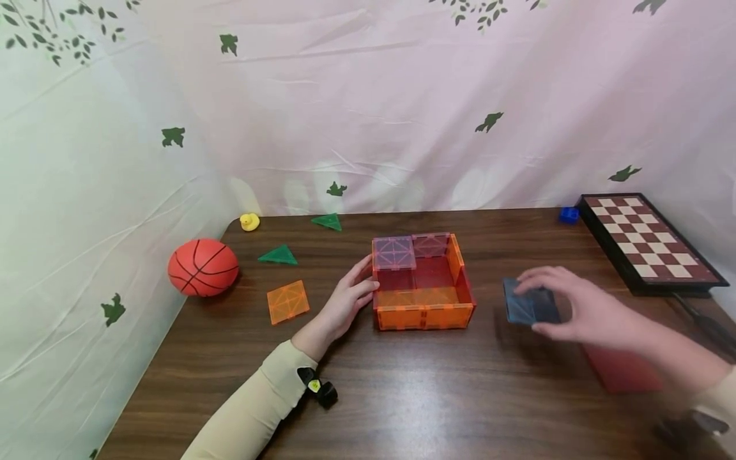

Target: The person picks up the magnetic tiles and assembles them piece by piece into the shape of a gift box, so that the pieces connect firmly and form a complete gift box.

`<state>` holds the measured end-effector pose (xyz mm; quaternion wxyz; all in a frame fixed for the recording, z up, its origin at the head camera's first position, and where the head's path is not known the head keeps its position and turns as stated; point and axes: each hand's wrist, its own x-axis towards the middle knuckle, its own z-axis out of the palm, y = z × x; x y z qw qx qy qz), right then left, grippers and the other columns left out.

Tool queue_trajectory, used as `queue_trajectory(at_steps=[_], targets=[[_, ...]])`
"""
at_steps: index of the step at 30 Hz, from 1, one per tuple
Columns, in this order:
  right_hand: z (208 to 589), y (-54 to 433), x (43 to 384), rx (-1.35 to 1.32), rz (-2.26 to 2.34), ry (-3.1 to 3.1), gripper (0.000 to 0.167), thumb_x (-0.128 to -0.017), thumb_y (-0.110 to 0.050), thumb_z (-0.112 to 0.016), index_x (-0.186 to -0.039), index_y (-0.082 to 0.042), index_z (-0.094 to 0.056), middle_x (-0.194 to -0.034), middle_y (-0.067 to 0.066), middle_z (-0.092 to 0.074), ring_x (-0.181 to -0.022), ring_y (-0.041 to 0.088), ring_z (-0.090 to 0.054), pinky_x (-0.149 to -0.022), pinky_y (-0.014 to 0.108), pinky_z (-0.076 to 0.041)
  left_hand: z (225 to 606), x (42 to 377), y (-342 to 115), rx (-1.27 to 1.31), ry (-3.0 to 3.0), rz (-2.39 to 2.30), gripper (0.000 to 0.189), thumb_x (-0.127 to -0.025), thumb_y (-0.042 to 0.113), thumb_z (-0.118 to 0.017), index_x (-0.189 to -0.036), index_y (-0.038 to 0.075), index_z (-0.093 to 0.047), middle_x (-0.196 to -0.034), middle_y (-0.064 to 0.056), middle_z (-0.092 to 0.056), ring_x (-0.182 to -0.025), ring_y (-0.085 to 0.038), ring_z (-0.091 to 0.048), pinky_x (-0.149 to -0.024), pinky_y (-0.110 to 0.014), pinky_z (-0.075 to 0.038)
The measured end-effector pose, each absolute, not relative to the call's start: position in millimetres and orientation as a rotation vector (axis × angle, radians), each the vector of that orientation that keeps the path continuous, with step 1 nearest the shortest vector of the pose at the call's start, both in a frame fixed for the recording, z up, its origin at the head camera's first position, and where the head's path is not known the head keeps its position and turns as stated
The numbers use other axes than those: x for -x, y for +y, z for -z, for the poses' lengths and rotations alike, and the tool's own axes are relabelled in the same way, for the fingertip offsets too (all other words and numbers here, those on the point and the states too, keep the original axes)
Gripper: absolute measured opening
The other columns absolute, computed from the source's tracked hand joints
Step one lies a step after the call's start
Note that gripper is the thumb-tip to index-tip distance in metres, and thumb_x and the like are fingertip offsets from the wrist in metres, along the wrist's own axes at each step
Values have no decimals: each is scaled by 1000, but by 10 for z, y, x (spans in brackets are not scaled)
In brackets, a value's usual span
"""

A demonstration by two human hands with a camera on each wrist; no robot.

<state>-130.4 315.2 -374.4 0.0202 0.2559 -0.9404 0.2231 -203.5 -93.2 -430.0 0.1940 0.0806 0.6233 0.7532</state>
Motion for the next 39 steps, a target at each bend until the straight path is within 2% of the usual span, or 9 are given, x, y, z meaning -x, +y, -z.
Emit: queue_trajectory(at_steps=[5, 15, 24, 39], targets=[[3532, 2987, 1652, -825, -791, -2870, 55, -80, -21, -90, -126, -31, -63, -140, 1, -53, -116, 23, -49, -83, 51, -52, 4313, 2018, -937, -204, 1748, -2125, 69, -99, 11, -55, -162, 16, -28, -164, -13, -28, -147, -35, -33, -116, -52, -30], [3462, 2523, 2196, -1012, -859, -2809, 45, -84, -20, -85, -125, -22, -67, -140, 2, -54, -124, 25, -47, -94, 56, -46, 4325, 2005, -924, -234, 1746, -2129, 68, -100, 9, -52, -163, 15, -27, -165, -12, -27, -148, -35, -31, -116, -53, -30], [3511, 2253, 2482, -1125, -885, -2830, 45, -86, -18, -82, -127, -16, -67, -143, 8, -52, -132, 32, -43, -102, 59, -41, 4322, 2012, -903, -220, 1754, -2133, 67, -99, 9, -52, -162, 14, -28, -164, -14, -28, -147, -35, -33, -116, -53, -30], [3654, 2075, 2633, -1173, -874, -2870, 45, -83, -18, -82, -125, -17, -68, -140, 8, -55, -128, 30, -45, -103, 55, -42, 4311, 2018, -918, -217, 1760, -2116, 68, -99, 10, -53, -162, 14, -27, -164, -14, -26, -148, -36, -32, -116, -53, -30]])
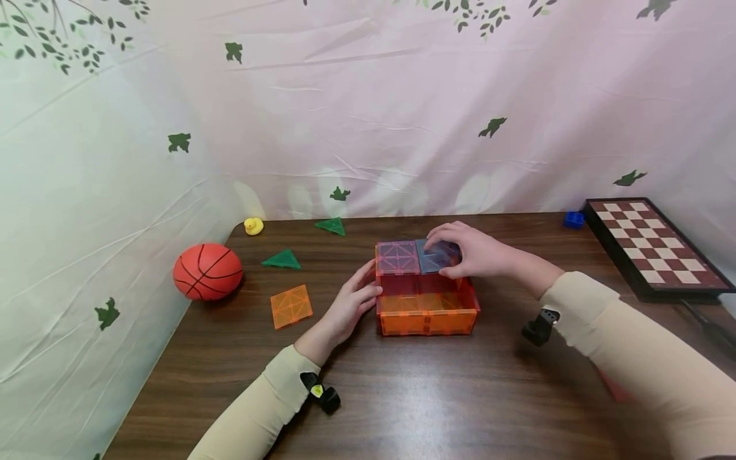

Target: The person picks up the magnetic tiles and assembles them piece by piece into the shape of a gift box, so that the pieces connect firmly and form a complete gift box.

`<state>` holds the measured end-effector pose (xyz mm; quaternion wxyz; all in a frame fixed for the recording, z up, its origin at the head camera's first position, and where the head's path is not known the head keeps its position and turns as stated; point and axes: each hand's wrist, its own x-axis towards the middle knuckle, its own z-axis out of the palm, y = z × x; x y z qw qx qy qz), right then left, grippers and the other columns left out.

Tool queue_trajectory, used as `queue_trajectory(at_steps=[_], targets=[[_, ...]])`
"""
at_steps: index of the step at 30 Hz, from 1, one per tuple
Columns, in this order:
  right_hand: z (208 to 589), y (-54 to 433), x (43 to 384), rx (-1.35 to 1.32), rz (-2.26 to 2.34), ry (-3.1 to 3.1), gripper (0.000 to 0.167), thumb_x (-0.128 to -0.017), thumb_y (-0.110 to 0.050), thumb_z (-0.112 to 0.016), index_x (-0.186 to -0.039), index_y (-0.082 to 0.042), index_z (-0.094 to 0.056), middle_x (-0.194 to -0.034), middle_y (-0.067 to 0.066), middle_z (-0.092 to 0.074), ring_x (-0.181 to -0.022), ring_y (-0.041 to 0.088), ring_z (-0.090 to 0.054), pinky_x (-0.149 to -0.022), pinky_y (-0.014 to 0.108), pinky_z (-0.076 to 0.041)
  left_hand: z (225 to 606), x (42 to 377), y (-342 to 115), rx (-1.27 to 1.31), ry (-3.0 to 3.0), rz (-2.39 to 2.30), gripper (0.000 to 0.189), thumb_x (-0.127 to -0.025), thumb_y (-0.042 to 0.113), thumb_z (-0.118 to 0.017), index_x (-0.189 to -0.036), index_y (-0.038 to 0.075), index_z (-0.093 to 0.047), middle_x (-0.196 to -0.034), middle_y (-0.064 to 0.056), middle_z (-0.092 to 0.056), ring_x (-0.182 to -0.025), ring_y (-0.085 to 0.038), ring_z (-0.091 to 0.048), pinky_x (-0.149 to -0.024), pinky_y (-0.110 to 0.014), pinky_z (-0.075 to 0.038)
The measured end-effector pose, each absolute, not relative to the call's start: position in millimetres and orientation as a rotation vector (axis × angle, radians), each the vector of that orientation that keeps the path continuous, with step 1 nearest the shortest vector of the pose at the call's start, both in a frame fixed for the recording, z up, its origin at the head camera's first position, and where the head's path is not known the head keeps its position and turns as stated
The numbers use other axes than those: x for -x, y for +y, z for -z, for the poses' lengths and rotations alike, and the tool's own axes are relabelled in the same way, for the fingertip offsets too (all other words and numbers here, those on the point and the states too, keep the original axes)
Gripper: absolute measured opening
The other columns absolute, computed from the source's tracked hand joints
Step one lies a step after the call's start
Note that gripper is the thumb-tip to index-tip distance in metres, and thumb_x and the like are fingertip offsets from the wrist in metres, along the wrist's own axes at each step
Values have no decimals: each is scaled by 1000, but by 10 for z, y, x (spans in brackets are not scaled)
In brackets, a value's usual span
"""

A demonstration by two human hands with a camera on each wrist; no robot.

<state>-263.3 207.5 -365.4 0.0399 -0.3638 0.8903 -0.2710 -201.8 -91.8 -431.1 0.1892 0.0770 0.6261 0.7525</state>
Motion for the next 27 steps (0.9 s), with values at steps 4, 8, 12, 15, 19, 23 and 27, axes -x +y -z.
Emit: queue_trajectory(at_steps=[4, 8, 12, 15, 19, 23, 27], targets=[[3653, 2078, 2638, 1131, 839, 2724, 45, -84, -20, -83, -126, -17, -67, -139, 7, -56, -127, 30, -46, -102, 55, -43, 4308, 2020, -919, -206, 1765, -2115, 68, -99, 11, -54, -162, 15, -28, -164, -13, -28, -147, -35, -33, -116, -52, -31], [3668, 2108, 2632, 1124, 837, 2728, 45, -87, -24, -82, -128, -17, -66, -143, 9, -54, -122, 31, -48, -96, 53, -46, 4316, 2018, -924, -212, 1767, -2111, 68, -99, 11, -52, -163, 14, -27, -164, -15, -27, -147, -35, -32, -116, -52, -31], [3671, 2176, 2579, 1083, 861, 2775, 44, -90, -26, -79, -130, -15, -65, -145, 12, -53, -126, 34, -48, -100, 58, -44, 4313, 2005, -927, -210, 1764, -2108, 70, -99, 12, -54, -163, 15, -27, -165, -13, -27, -148, -35, -32, -116, -52, -31], [3639, 2269, 2470, 1019, 906, 2840, 40, -93, -24, -76, -130, -11, -65, -143, 12, -54, -133, 35, -46, -109, 62, -35, 4312, 2000, -924, -209, 1762, -2110, 70, -98, 12, -56, -162, 15, -27, -164, -13, -27, -147, -34, -32, -116, -52, -31], [3554, 2457, 2205, 905, 996, 2923, 34, -96, -20, -73, -128, -10, -64, -139, 11, -58, -131, 34, -49, -107, 61, -37, 4315, 2000, -919, -213, 1762, -2113, 70, -99, 13, -56, -162, 15, -28, -164, -13, -27, -147, -34, -32, -116, -52, -31], [3481, 2713, 1877, 823, 1014, 3009, 33, -96, -18, -73, -128, -17, -65, -134, 5, -62, -124, 24, -55, -105, 36, -44, 4310, 1999, -914, -227, 1766, -2115, 69, -99, 12, -55, -162, 15, -28, -165, -13, -26, -148, -35, -32, -116, -52, -30], [3473, 3022, 1542, 717, 1017, 3057, 37, -94, -16, -76, -128, -24, -65, -131, -1, -63, -120, 4, -51, -95, 8, -34, 4302, 1996, -906, -237, 1770, -2114, 68, -100, 12, -54, -162, 14, -27, -165, -14, -25, -147, -35, -32, -116, -53, -30]])
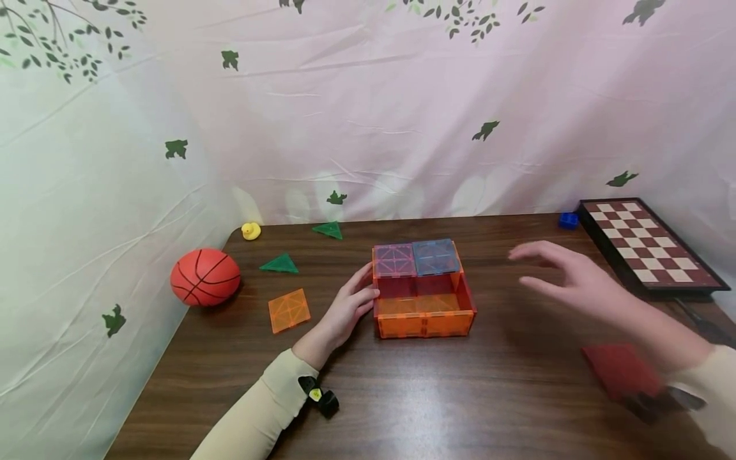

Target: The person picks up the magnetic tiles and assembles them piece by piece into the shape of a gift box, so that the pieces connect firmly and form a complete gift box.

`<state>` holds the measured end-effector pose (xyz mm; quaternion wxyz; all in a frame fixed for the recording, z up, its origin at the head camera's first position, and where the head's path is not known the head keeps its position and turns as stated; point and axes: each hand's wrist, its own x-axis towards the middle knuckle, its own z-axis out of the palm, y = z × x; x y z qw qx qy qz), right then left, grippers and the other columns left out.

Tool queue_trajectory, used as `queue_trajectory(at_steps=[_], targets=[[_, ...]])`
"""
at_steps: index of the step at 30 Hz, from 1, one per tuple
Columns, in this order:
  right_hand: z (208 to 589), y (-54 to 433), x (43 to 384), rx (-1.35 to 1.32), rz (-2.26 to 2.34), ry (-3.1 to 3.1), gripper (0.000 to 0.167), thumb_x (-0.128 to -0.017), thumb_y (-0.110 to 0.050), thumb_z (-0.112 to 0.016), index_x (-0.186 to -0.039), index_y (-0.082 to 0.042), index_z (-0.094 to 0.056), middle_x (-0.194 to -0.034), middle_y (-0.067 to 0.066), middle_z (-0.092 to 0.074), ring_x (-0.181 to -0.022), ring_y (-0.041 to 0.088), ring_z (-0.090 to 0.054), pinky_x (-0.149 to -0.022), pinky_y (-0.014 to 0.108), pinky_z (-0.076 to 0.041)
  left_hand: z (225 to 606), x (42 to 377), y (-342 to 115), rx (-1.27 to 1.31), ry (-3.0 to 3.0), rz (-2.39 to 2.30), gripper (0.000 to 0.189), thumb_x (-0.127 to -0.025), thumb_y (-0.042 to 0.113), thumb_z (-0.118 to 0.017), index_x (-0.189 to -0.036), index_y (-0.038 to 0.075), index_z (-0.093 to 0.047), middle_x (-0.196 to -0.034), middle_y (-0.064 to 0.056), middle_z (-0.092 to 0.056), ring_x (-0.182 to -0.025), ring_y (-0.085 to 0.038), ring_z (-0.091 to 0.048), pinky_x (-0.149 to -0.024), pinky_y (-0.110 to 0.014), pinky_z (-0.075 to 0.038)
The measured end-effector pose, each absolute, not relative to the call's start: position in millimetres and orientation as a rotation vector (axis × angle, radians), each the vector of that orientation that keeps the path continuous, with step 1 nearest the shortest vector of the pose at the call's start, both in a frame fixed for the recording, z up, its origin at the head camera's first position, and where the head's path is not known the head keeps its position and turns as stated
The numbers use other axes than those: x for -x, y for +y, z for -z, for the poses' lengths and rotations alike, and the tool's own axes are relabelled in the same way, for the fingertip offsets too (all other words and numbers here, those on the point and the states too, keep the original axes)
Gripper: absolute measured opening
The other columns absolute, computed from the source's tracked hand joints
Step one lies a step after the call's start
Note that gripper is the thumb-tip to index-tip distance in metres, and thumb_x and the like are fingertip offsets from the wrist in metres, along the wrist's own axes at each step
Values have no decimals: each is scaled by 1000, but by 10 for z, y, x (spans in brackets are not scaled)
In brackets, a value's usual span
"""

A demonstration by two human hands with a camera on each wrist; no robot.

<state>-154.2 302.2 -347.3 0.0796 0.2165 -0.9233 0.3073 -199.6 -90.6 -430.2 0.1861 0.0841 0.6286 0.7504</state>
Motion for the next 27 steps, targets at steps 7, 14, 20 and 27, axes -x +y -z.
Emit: queue_trajectory(at_steps=[7, 14, 20, 27], targets=[[3625, 3526, 1029, -279, -839, -2953, 41, -96, -25, -75, -132, -13, -61, -133, 15, -59, -122, 25, -52, -97, 29, -44, 4332, 2007, -906, -254, 1766, -2104, 70, -99, 12, -53, -163, 14, -24, -165, -14, -25, -147, -35, -32, -116, -54, -29], [3990, 3771, 675, 180, -613, -3085, 65, -94, -46, -72, -125, 9, -57, -124, 40, -49, -110, 56, -45, -82, 71, -39, 4322, 2010, -924, -254, 1770, -2107, 70, -100, 13, -55, -163, 15, -25, -165, -13, -26, -147, -35, -33, -116, -53, -30], [4276, 3794, 497, 374, -609, -3097, 85, -88, -60, -73, -122, 16, -54, -119, 43, -40, -104, 58, -37, -79, 71, -39, 4324, 2005, -938, -256, 1768, -2100, 70, -100, 12, -53, -163, 15, -23, -165, -14, -23, -148, -37, -31, -117, -54, -28], [4452, 3708, 416, 433, -511, -3032, 80, -80, -51, -83, -116, 15, -54, -110, 42, -44, -100, 57, -37, -78, 68, -36, 4296, 1984, -907, -244, 1759, -2105, 70, -100, 14, -54, -163, 15, -23, -165, -14, -24, -147, -36, -32, -117, -53, -29]])
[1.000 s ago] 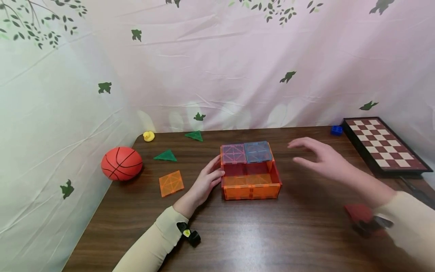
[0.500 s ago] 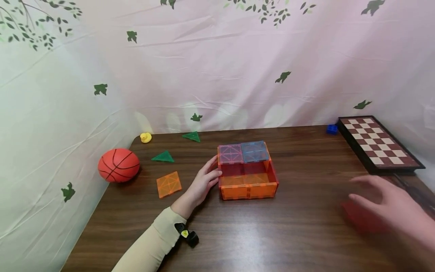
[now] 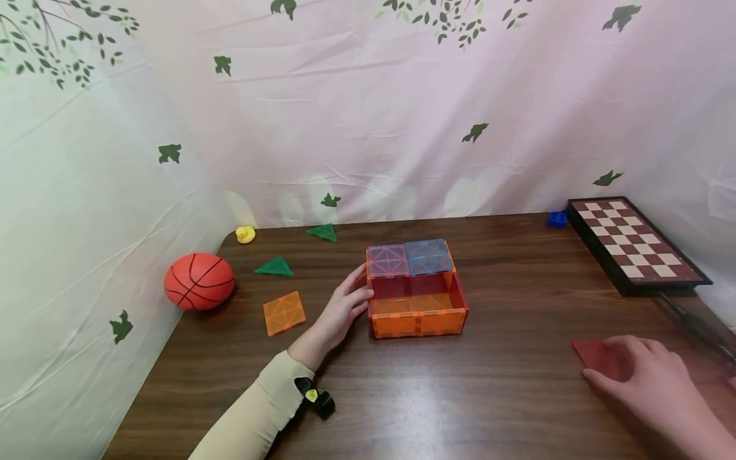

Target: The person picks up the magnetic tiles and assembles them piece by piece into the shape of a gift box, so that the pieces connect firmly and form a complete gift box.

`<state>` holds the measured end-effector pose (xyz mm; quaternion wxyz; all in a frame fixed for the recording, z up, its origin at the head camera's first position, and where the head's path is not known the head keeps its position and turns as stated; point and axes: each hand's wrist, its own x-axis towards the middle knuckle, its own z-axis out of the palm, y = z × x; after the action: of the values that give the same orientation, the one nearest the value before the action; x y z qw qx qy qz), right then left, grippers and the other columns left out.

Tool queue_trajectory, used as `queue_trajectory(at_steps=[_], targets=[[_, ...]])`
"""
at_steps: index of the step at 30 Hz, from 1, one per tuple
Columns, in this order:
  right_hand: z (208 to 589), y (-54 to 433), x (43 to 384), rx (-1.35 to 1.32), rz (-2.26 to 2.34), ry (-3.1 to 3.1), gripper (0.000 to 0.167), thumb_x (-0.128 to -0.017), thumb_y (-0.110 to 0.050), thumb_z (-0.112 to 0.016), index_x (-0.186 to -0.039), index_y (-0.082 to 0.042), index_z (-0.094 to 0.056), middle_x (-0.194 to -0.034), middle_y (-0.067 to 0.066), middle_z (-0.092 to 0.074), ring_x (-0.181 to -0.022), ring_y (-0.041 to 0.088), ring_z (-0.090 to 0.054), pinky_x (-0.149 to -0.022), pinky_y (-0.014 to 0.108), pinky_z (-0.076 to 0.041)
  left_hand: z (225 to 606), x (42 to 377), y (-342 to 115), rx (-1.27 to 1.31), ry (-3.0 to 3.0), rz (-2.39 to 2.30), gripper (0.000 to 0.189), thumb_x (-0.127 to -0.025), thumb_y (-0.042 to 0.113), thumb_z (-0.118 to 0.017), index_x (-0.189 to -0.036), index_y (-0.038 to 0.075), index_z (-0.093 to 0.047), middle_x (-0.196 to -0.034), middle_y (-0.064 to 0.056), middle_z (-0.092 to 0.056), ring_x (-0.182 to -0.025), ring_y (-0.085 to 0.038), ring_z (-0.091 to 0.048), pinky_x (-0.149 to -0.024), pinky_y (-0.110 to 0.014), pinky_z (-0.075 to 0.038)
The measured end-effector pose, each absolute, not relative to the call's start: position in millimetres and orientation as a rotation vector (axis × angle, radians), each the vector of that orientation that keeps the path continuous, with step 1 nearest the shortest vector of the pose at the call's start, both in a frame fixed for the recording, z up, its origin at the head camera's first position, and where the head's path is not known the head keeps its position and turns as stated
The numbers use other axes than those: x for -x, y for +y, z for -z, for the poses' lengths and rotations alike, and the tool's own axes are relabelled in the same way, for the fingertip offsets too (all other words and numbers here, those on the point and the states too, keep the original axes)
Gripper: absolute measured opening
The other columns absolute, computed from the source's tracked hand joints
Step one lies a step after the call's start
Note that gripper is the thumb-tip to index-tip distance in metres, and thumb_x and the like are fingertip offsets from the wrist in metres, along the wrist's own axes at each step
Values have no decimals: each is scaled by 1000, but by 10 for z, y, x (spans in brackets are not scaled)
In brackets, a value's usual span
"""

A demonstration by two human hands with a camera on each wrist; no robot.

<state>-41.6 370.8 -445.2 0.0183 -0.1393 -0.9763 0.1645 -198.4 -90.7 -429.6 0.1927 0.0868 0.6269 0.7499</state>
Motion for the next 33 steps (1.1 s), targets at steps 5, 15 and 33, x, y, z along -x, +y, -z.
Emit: queue_trajectory(at_steps=[5, 15, 33], targets=[[4421, 3656, 474, 386, -526, -3025, 72, -76, -34, -87, -116, 16, -54, -108, 41, -45, -99, 56, -38, -77, 66, -37, 4285, 2006, -923, -246, 1780, -2102, 68, -101, 14, -54, -163, 15, -25, -164, -15, -26, -145, -37, -36, -116, -53, -30], [4307, 3608, 767, 133, -664, -3012, 68, -73, -28, -90, -122, 7, -59, -118, 37, -52, -103, 54, -43, -79, 66, -41, 4270, 2158, -899, -140, 1830, -2118, 60, -105, 21, -51, -159, 8, -30, -155, -20, -36, -141, -34, -40, -116, -48, -32], [3572, 2274, 1594, -802, -917, -2728, 50, -79, -14, -85, -124, -17, -64, -137, 8, -56, -119, 31, -51, -81, 49, -57, 4382, 2584, -839, -254, 1812, -2144, 51, -104, 21, -53, -152, 3, -44, -151, -16, -47, -137, -29, -46, -116, -43, -34]])
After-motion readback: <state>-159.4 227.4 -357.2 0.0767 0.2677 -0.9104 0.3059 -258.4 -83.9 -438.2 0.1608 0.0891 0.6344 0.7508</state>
